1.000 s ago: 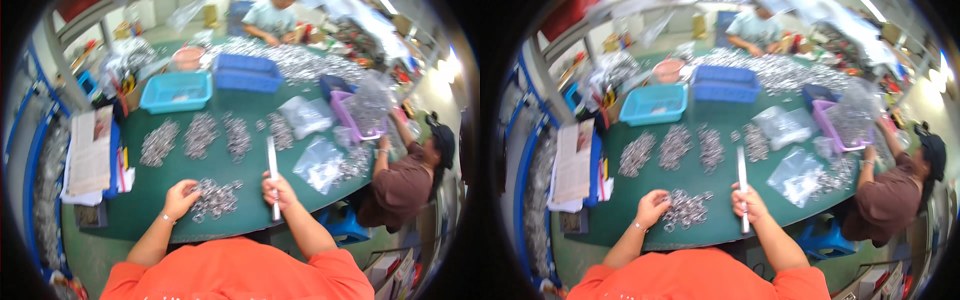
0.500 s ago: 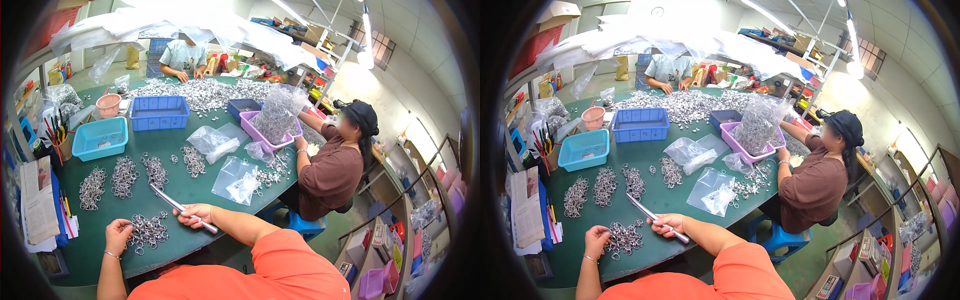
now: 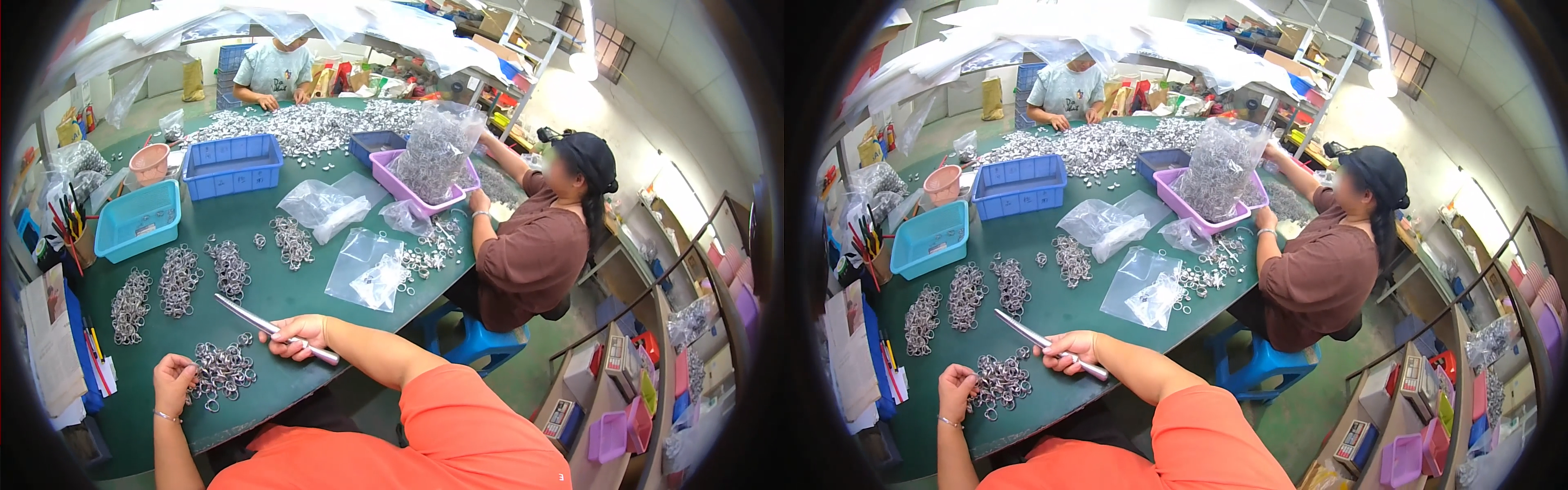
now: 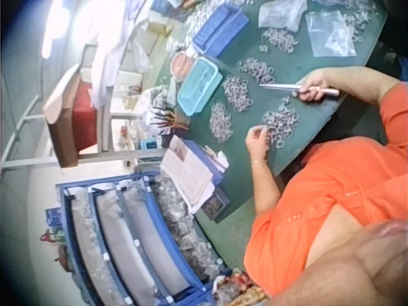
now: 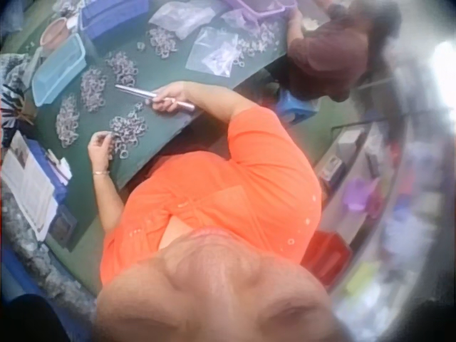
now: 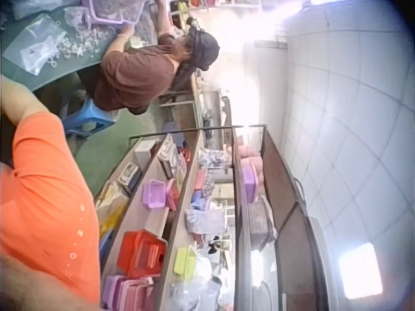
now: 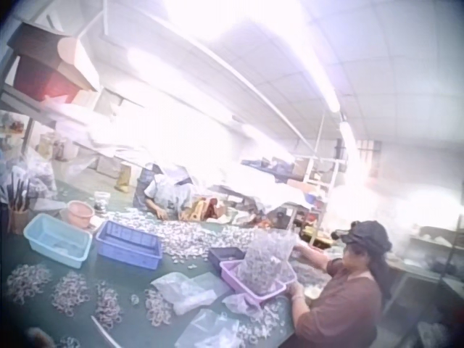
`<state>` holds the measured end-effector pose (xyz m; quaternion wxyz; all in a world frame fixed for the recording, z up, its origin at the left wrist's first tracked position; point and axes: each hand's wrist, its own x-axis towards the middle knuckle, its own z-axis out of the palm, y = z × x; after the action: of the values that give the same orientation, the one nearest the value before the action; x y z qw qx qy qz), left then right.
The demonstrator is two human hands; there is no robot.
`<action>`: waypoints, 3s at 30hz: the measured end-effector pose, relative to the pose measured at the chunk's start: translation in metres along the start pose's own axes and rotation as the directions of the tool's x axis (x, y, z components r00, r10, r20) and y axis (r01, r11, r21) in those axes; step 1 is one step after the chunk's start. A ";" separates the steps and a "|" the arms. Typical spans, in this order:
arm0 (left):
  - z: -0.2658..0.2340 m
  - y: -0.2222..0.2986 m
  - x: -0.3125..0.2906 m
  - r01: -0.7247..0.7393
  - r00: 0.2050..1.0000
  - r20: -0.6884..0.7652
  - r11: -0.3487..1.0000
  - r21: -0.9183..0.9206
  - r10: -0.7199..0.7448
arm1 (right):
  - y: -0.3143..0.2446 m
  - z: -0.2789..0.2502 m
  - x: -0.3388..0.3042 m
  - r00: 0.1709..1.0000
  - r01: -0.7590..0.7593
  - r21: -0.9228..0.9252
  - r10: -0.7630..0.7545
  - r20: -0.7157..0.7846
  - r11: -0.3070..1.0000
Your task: The person holds a metal mandrel and repeatedly slides small metal rings onto it, removing them and placing them into groups on a table.
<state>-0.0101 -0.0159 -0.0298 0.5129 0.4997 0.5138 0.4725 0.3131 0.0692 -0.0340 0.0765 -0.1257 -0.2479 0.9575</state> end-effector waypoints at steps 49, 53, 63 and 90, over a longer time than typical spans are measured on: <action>0.000 -0.013 -0.006 -0.018 0.980 -0.194 0.994 0.109 0.039 | 0.006 0.012 -0.001 0.997 0.071 -0.091 -0.069 0.019 0.993; -0.001 -0.019 -0.005 -0.033 0.973 -0.220 0.989 0.147 0.065 | 0.006 0.008 0.002 0.998 0.061 -0.076 -0.062 -0.004 0.995; -0.002 -0.021 -0.002 -0.032 0.974 -0.214 0.982 0.184 0.072 | 0.004 0.004 0.004 0.996 0.075 -0.066 -0.078 -0.031 0.995; 0.034 0.026 -0.012 -0.471 0.881 0.235 0.703 0.533 0.411 | -0.004 0.015 -0.010 0.974 0.124 -0.023 -0.126 -0.186 0.992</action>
<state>0.0241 -0.0274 -0.0037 0.2339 0.7616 0.4713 0.3783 0.3183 0.0637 -0.0170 0.1587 -0.1998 -0.2524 0.9334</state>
